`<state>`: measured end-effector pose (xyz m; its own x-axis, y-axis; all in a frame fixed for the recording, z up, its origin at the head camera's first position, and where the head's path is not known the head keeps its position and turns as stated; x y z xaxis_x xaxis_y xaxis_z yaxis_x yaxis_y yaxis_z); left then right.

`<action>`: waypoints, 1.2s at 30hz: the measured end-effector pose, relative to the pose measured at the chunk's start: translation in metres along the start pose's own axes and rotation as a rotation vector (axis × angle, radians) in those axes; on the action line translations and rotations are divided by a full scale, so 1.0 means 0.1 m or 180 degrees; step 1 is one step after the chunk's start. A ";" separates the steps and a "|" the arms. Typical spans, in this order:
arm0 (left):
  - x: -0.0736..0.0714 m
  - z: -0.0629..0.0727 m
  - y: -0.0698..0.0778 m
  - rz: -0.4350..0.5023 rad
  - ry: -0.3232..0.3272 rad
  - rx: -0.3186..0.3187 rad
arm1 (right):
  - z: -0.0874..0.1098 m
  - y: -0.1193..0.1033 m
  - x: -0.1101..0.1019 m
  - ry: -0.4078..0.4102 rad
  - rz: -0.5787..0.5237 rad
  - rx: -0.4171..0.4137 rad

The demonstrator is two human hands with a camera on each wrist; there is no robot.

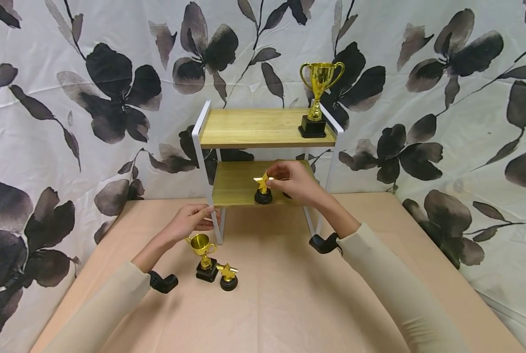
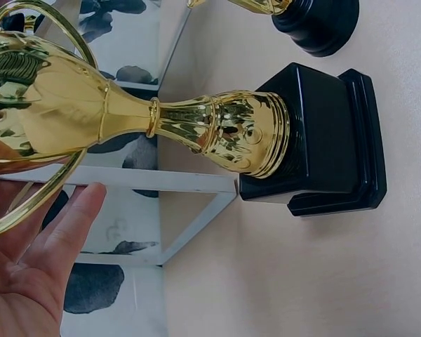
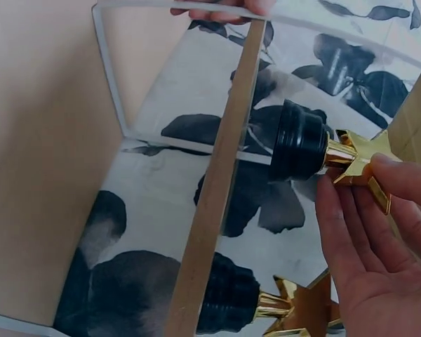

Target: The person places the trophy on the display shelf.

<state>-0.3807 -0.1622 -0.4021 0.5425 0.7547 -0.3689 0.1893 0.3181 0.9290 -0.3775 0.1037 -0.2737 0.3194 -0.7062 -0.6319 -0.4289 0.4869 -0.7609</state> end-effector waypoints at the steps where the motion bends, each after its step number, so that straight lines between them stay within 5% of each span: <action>1: 0.00 0.00 0.00 -0.0003 -0.0004 0.0001 | -0.01 0.02 0.00 -0.0007 0.0004 0.0032; 9: 0.00 0.02 0.03 -0.0071 0.0006 -0.0002 | -0.09 0.12 0.03 -0.0070 0.0052 0.0062; 18: -0.01 0.01 0.02 -0.0024 0.0024 -0.0019 | -0.14 0.02 0.04 0.0056 0.0868 -0.0033; 36: -0.01 0.00 -0.01 -0.0007 0.0038 -0.0029 | -0.21 0.02 0.00 0.0220 0.1028 0.0092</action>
Point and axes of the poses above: each hand's wrist, its own z-axis away from the middle knuckle, its own x-axis out of the palm, y = z × x, the point moved 8 cm from there along -z, towards the middle knuckle, and after that the axes turned 10 degrees about -y, right-handed, at the moved point
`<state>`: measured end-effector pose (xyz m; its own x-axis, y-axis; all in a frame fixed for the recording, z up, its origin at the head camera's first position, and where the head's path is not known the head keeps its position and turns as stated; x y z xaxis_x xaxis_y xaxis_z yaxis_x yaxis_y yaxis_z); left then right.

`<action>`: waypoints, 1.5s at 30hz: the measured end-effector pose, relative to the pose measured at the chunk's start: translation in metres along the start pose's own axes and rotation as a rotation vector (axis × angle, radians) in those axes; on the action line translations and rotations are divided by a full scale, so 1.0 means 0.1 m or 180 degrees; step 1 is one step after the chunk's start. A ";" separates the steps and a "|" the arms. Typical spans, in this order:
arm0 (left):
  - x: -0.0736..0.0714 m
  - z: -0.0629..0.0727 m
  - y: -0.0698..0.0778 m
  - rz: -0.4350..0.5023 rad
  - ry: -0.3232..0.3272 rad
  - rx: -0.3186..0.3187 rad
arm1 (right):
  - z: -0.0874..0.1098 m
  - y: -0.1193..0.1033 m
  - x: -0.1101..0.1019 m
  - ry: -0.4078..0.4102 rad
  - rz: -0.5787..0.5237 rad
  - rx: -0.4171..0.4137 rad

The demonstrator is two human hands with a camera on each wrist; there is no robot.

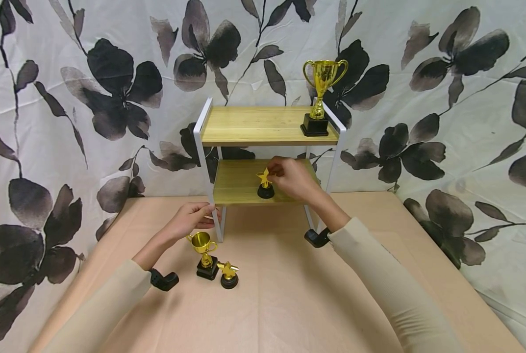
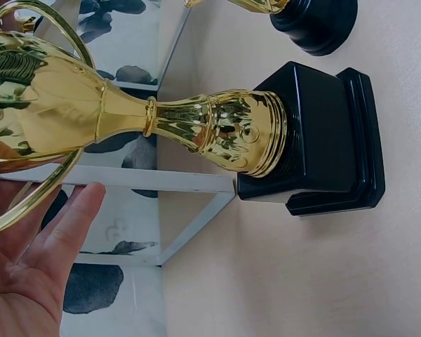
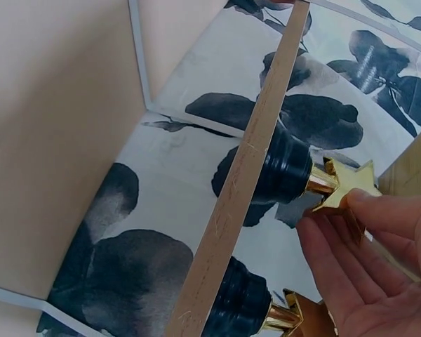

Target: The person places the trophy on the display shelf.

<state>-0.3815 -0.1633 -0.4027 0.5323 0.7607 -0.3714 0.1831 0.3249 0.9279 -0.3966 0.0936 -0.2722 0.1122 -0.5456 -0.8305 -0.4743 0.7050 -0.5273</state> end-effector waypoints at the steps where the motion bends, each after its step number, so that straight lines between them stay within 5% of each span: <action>1: 0.00 0.00 0.00 0.0017 0.0005 -0.0004 | 0.00 0.01 0.00 0.0009 0.0012 0.0008; 20: 0.02 -0.01 0.03 0.0002 0.0001 -0.0033 | 0.08 -0.04 -0.15 0.0220 0.0203 -0.0016; 30: 0.03 -0.02 0.02 -0.0013 -0.0014 0.0001 | 0.41 -0.06 -0.28 0.0525 0.0114 -0.0215; 45: 0.00 -0.01 0.00 -0.0005 -0.0066 0.0049 | 0.94 -0.11 0.41 -0.0101 -0.0303 -0.0514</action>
Point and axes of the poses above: each hand's wrist, its own z-axis away from the middle knuckle, its own x-axis out of the palm, y = z × x, the point moved 8 cm from there along -z, towards the middle knuckle, and after that the axes turned 10 degrees about -y, right-handed, at the moved point
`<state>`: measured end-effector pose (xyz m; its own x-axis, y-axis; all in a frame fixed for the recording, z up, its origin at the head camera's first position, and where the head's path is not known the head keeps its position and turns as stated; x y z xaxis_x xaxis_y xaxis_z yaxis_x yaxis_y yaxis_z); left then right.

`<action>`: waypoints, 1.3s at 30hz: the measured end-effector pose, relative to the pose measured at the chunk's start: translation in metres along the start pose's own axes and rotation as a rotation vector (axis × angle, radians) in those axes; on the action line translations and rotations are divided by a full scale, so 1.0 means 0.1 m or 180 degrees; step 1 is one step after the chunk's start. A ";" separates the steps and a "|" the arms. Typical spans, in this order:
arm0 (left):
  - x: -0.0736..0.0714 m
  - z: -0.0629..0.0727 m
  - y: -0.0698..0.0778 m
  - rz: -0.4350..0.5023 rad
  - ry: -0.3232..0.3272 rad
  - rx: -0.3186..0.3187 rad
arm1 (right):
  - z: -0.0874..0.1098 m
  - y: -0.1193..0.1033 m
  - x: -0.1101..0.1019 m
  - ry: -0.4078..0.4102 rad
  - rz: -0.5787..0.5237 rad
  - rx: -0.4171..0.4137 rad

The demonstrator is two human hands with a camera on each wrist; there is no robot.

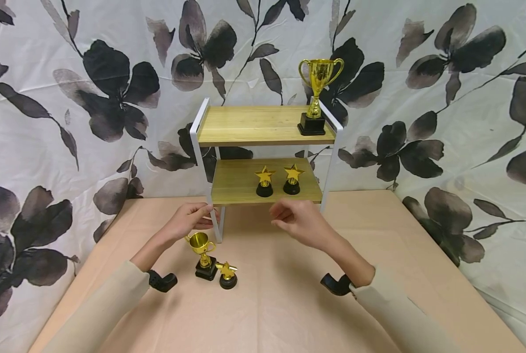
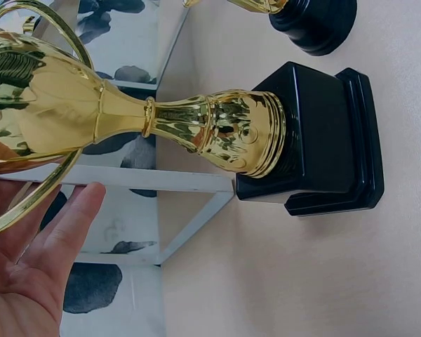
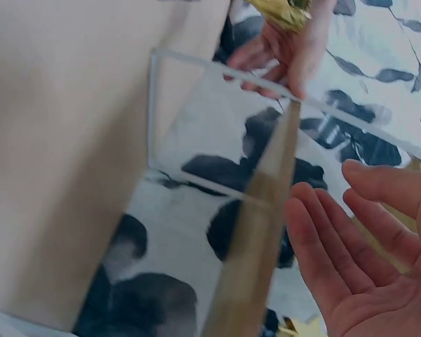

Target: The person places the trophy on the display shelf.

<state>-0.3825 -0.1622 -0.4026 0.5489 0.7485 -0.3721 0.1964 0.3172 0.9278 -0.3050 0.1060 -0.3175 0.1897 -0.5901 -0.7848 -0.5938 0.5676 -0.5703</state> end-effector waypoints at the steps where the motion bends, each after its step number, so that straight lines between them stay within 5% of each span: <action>1: 0.00 0.00 0.00 0.0011 0.0006 -0.0003 | 0.02 0.00 0.05 -0.0027 -0.0031 -0.0013; 20: 0.01 0.00 0.01 0.0074 -0.0011 -0.0070 | 0.07 0.15 0.91 -0.0650 -0.0769 0.0010; 39: 0.00 -0.01 0.02 0.0093 -0.0120 -0.0063 | -0.03 0.12 1.38 -0.0933 -0.1287 0.0099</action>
Point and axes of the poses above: each hand's wrist, its own z-axis away from the middle knuckle, its own x-axis out of the palm, y = z × x, the point moved 8 cm from there along -z, towards the middle knuckle, and after that the axes turned 10 degrees about -y, right-handed, at the moved point
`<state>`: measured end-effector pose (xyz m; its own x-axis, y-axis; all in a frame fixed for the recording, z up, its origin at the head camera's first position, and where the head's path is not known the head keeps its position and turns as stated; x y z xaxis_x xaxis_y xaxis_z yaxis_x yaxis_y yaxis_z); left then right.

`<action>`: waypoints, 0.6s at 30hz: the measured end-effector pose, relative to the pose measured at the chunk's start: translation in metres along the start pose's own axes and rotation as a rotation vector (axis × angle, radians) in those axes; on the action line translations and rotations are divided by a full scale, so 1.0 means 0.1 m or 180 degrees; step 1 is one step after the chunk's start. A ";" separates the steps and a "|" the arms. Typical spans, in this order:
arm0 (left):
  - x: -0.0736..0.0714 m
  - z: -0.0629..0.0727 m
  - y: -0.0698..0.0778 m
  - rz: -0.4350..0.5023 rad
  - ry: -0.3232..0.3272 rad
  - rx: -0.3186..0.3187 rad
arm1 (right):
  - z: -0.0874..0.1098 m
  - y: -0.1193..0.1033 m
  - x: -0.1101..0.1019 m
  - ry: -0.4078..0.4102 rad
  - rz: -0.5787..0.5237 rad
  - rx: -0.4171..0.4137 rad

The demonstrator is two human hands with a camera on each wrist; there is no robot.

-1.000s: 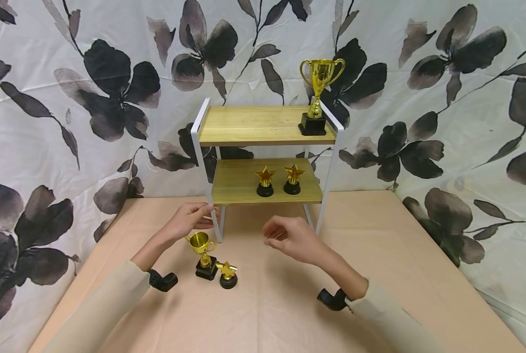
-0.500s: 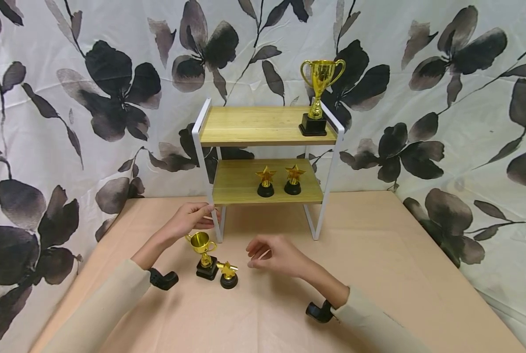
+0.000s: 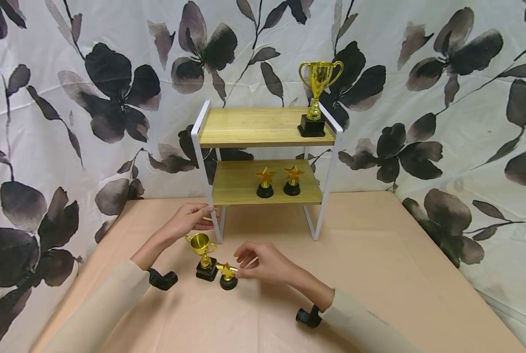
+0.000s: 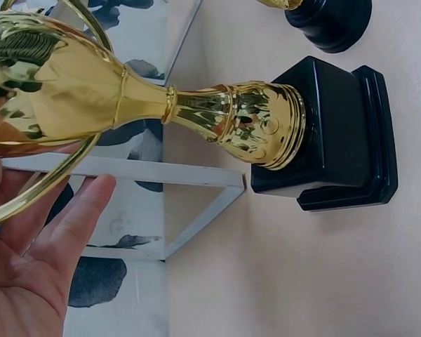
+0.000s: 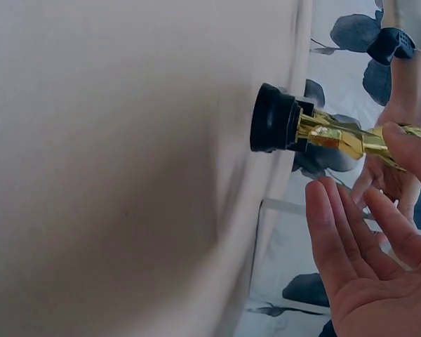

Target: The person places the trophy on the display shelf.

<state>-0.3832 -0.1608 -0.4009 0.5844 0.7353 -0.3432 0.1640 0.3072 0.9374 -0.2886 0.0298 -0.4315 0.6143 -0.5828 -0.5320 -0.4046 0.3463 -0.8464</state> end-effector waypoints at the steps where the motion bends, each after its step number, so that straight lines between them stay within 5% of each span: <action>1: 0.00 0.00 -0.01 0.0013 -0.0011 0.0010 | -0.01 0.00 0.01 -0.0009 0.0003 0.0010; 18: 0.00 -0.01 -0.02 0.0054 0.0008 0.0013 | -0.12 0.07 0.16 -0.0007 -0.0012 0.0097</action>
<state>-0.3841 -0.1614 -0.4031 0.5852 0.7418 -0.3275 0.1573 0.2923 0.9433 -0.2901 0.0143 -0.4455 0.6174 -0.5825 -0.5287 -0.3814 0.3662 -0.8488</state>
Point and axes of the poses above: each hand's wrist, its own z-axis away from the middle knuckle, its own x-axis out of the palm, y = z × x, the point moved 8 cm from there along -z, towards the middle knuckle, and after that the axes turned 10 degrees about -y, right-handed, at the moved point
